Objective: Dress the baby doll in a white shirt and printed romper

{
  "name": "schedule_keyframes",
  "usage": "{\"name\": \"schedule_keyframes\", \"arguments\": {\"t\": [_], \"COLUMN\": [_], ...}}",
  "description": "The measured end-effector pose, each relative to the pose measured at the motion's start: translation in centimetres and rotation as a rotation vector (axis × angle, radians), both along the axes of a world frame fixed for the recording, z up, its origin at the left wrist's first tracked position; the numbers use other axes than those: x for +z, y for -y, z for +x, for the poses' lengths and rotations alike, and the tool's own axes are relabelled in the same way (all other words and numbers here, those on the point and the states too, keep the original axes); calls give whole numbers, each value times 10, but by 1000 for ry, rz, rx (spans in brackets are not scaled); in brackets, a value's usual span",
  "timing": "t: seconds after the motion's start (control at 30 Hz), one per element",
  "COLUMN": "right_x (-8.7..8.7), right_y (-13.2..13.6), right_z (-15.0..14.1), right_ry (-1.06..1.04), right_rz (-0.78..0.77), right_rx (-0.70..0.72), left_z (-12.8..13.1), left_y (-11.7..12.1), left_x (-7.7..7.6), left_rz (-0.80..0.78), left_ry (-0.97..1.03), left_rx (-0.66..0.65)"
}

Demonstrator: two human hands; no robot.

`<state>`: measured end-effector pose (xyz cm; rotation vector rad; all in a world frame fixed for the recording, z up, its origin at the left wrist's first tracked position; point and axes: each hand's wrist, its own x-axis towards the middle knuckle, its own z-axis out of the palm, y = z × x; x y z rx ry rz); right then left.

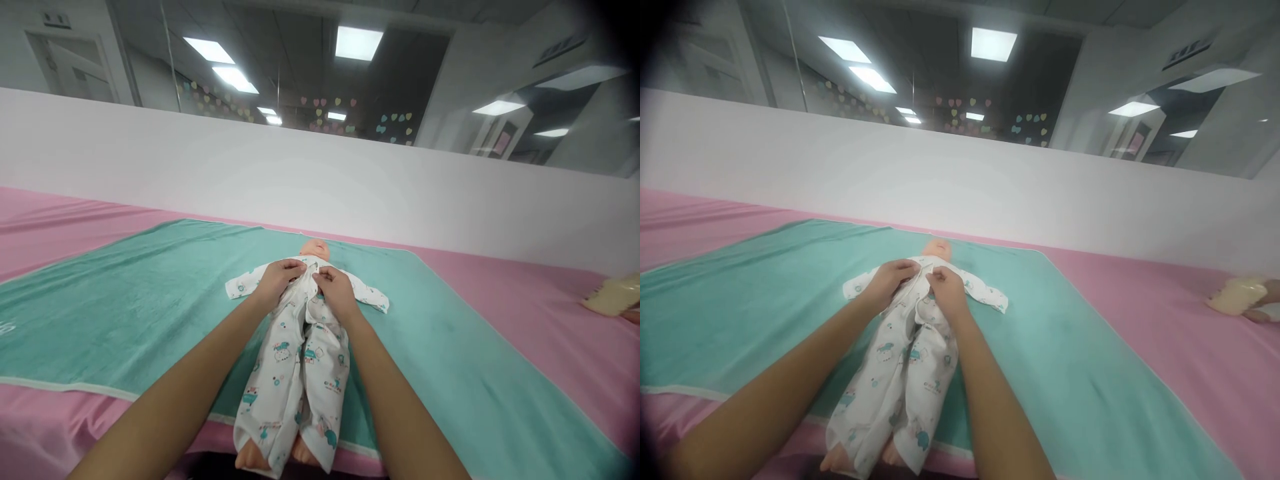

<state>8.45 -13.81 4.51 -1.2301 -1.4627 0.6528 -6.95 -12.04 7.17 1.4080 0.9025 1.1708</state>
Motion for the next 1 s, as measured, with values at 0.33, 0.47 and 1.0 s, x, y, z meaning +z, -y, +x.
{"name": "schedule_keyframes", "arguments": {"t": [0.33,0.47,1.0], "right_x": [2,2,3], "right_y": [0,-1,6], "right_z": [-1,-1,-5], "right_ry": [59,86,198], "right_rz": [-51,-68,-14], "right_rx": [37,42,-3], "left_z": [2,2,4], "left_y": [6,5,3], "left_x": [6,5,2], "left_rz": [128,99,177], "left_ry": [-203,-172,-250], "left_rx": [31,35,81]}}
